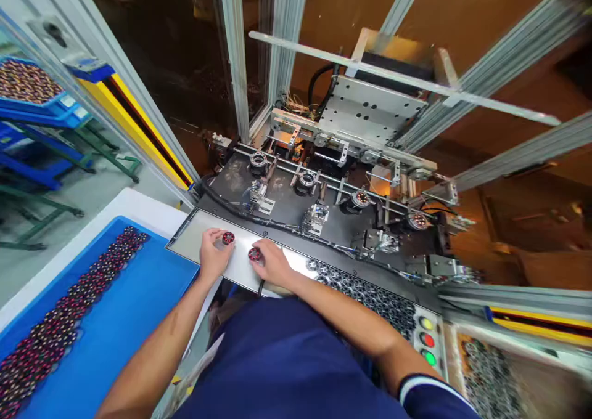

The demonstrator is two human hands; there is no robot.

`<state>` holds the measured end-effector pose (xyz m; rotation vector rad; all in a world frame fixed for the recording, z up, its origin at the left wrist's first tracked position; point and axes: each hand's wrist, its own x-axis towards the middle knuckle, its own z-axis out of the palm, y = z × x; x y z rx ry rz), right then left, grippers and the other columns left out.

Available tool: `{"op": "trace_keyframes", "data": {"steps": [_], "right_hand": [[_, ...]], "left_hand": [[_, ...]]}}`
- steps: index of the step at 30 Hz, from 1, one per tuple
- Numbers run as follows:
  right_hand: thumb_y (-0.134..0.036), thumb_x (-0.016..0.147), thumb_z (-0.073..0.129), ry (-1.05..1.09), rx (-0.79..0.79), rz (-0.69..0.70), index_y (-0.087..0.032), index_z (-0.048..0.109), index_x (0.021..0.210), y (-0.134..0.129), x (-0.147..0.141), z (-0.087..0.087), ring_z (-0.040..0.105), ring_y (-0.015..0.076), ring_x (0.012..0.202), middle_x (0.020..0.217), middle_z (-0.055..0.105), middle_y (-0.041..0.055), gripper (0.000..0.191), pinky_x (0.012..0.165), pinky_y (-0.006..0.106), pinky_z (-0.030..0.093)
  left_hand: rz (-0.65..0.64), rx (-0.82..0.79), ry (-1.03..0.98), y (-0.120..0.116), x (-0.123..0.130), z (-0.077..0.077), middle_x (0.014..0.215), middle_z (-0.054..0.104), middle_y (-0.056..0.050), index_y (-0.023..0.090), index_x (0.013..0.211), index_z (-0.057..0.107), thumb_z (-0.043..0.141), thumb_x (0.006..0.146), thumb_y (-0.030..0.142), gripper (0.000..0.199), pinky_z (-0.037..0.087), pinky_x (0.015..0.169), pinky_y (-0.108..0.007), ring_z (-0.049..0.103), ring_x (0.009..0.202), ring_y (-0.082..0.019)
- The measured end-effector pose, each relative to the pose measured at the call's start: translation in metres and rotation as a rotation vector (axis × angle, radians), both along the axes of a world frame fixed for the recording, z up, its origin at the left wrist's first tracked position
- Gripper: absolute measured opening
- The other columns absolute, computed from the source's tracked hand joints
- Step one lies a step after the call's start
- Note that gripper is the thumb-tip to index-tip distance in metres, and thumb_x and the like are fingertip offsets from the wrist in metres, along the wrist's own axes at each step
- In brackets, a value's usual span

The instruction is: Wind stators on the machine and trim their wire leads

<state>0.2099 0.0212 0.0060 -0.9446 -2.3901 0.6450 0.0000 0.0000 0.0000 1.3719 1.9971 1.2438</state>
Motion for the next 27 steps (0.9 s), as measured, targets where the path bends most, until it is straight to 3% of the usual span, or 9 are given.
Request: {"op": "trace_keyframes", "data": {"steps": [5,9,12,14,17,19,22,25,27], "right_hand": [[-0.032,0.095,0.063,-0.018,0.032,-0.002,-0.015,0.06,0.119,0.018,-0.043,-0.002,0.063,0.0246,0.106,0.115,0.064,0.0102,0.03,0.093,0.046,0.054],[-0.024,0.086,0.07,-0.04,0.136,-0.004,-0.014,0.06,0.117,0.007,-0.007,0.039,0.062,0.029,0.112,0.121,0.066,0.0181,0.034,0.091,0.045,0.056],[-0.026,0.09,0.065,-0.072,0.234,-0.021,-0.02,0.062,0.116,0.002,0.07,0.091,0.06,0.0223,0.12,0.123,0.068,0.0118,0.028,0.097,0.036,0.054],[-0.023,0.093,0.058,-0.121,0.275,-0.124,-0.019,0.062,0.117,0.008,0.139,0.127,0.061,0.0221,0.119,0.12,0.07,0.0113,0.025,0.102,0.039,0.052],[-0.018,0.094,0.052,-0.237,0.283,-0.377,-0.011,0.064,0.117,0.034,0.251,0.167,0.062,0.0292,0.115,0.118,0.069,0.0184,0.027,0.102,0.049,0.049],[-0.013,0.092,0.051,-0.329,0.247,-0.527,-0.006,0.066,0.113,0.058,0.316,0.18,0.063,0.0332,0.108,0.113,0.068,0.0229,0.027,0.098,0.052,0.05],[-0.002,0.084,0.052,-0.461,0.146,-0.652,-0.008,0.07,0.102,0.087,0.382,0.178,0.064,0.0324,0.103,0.102,0.07,0.0202,0.026,0.095,0.048,0.051],[-0.001,0.081,0.06,-0.555,0.042,-0.686,-0.011,0.071,0.1,0.099,0.413,0.162,0.062,0.0292,0.11,0.11,0.069,0.0161,0.025,0.098,0.042,0.05],[-0.01,0.086,0.066,-0.592,-0.011,-0.691,-0.013,0.069,0.106,0.101,0.421,0.15,0.059,0.0276,0.117,0.123,0.065,0.0135,0.021,0.101,0.044,0.049]], "left_hand": [[0.019,-0.002,0.063,0.008,0.007,-0.004,0.123,0.064,-0.01,0.017,0.125,0.06,0.063,0.094,0.037,0.037,0.056,0.09,-0.047,0.066,0.106,-0.024],[-0.006,0.007,0.146,-0.008,0.006,0.021,0.12,0.064,-0.011,0.017,0.126,0.058,0.068,0.089,0.041,0.045,0.055,0.092,-0.051,0.065,0.107,-0.027],[-0.063,0.056,0.218,0.001,0.005,0.068,0.124,0.063,-0.016,0.018,0.13,0.055,0.074,0.079,0.045,0.06,0.05,0.097,-0.061,0.061,0.115,-0.037],[-0.156,0.128,0.264,0.029,0.017,0.11,0.126,0.065,-0.013,0.022,0.127,0.059,0.075,0.079,0.043,0.055,0.046,0.105,-0.059,0.06,0.119,-0.036],[-0.524,0.404,0.473,0.095,0.069,0.171,0.122,0.069,-0.011,0.023,0.12,0.063,0.074,0.082,0.031,0.04,0.04,0.113,-0.054,0.058,0.125,-0.032],[-0.83,0.46,0.647,0.146,0.122,0.196,0.125,0.068,-0.015,0.02,0.123,0.061,0.069,0.087,0.03,0.038,0.039,0.113,-0.058,0.052,0.131,-0.034],[-1.117,0.386,0.754,0.21,0.205,0.199,0.14,0.06,-0.014,0.022,0.121,0.066,0.069,0.086,0.027,0.035,0.041,0.11,-0.059,0.044,0.14,-0.037],[-1.325,0.293,0.834,0.245,0.268,0.177,0.148,0.054,-0.015,0.023,0.115,0.07,0.079,0.074,0.018,0.041,0.042,0.108,-0.063,0.04,0.142,-0.041],[-1.407,0.246,0.87,0.254,0.293,0.161,0.15,0.05,-0.017,0.021,0.11,0.071,0.081,0.071,0.015,0.041,0.04,0.107,-0.066,0.037,0.144,-0.044]]}}
